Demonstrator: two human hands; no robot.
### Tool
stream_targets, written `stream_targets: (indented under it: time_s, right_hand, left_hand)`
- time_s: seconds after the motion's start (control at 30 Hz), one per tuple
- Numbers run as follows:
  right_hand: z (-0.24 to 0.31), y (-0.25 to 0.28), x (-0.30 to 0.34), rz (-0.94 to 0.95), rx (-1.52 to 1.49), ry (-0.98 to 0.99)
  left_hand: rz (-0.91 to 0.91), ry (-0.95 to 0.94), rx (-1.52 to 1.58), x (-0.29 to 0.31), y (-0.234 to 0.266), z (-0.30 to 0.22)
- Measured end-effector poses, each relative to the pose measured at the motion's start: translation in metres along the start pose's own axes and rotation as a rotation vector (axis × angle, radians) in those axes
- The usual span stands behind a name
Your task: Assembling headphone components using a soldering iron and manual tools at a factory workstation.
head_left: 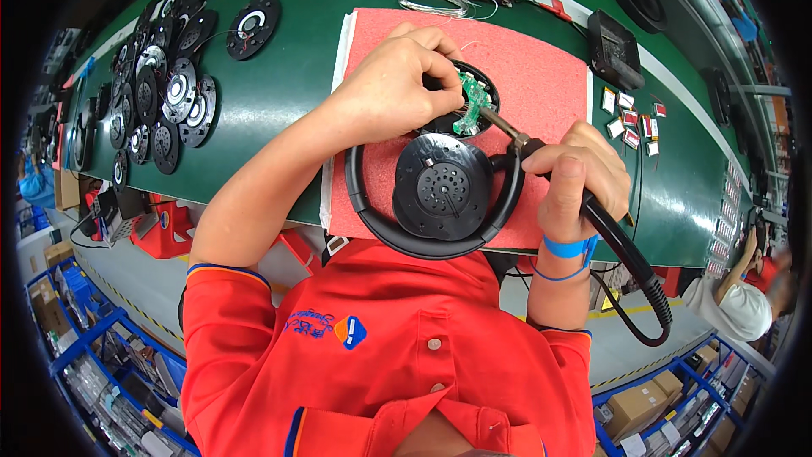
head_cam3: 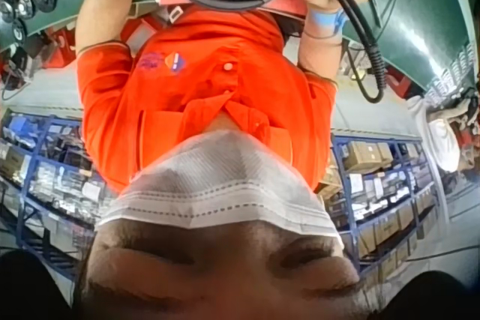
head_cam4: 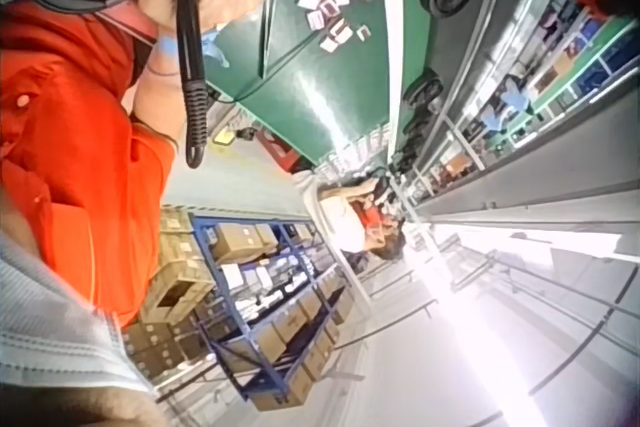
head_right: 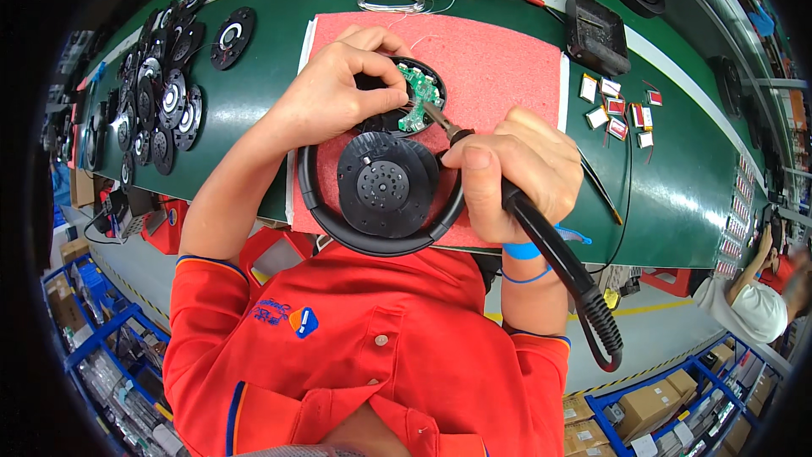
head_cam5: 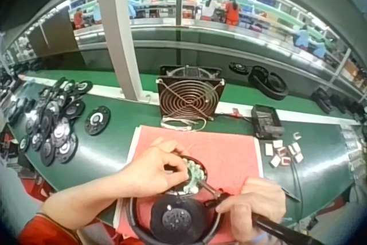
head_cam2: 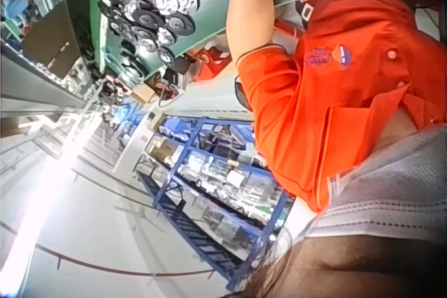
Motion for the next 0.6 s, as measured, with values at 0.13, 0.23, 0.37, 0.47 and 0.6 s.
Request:
stream_targets:
  time_s: [0.13,0.23,0.37,0.47,0.6]
  right_hand:
    - [-0.0040,0.0016,0.0018,-0.029,-0.002,0.010]
    - [-0.0051,0.0014,0.0025,-0.019,-0.023,0.043]
    - [-0.0008,0.0078,0.0014,-0.012,-0.017,0.046]
    - [-0.0068,0.0067,0.0019,-0.011,-0.026,0.045]
    - [-0.0038,0.0078,0.0038,-0.053,-0.018,0.007]
  left_hand:
    - [0.018,0.020,0.019,-0.0004,-0.0004,0.0008]
    - [0.016,0.019,0.003,0.0010,-0.0006,0.0015]
    - [-0.023,-0.015,0.005,-0.0011,-0.0003,-0.0023]
    - [-0.033,-0.004,-0.032,0.0000,-0.0034,-0.0017]
    - [-0.074,-0.051,-0.030,-0.0014,-0.0023,-0.0073]
Point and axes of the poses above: each hand's wrist, its own x-axis away from the middle knuckle, its own y-axis out of the back of the hand, z = x × y, the point moved 6 cm from there along -x, towards the middle knuckle, and after that the axes turned 14 degrees about -x, right-handed, at the moved point
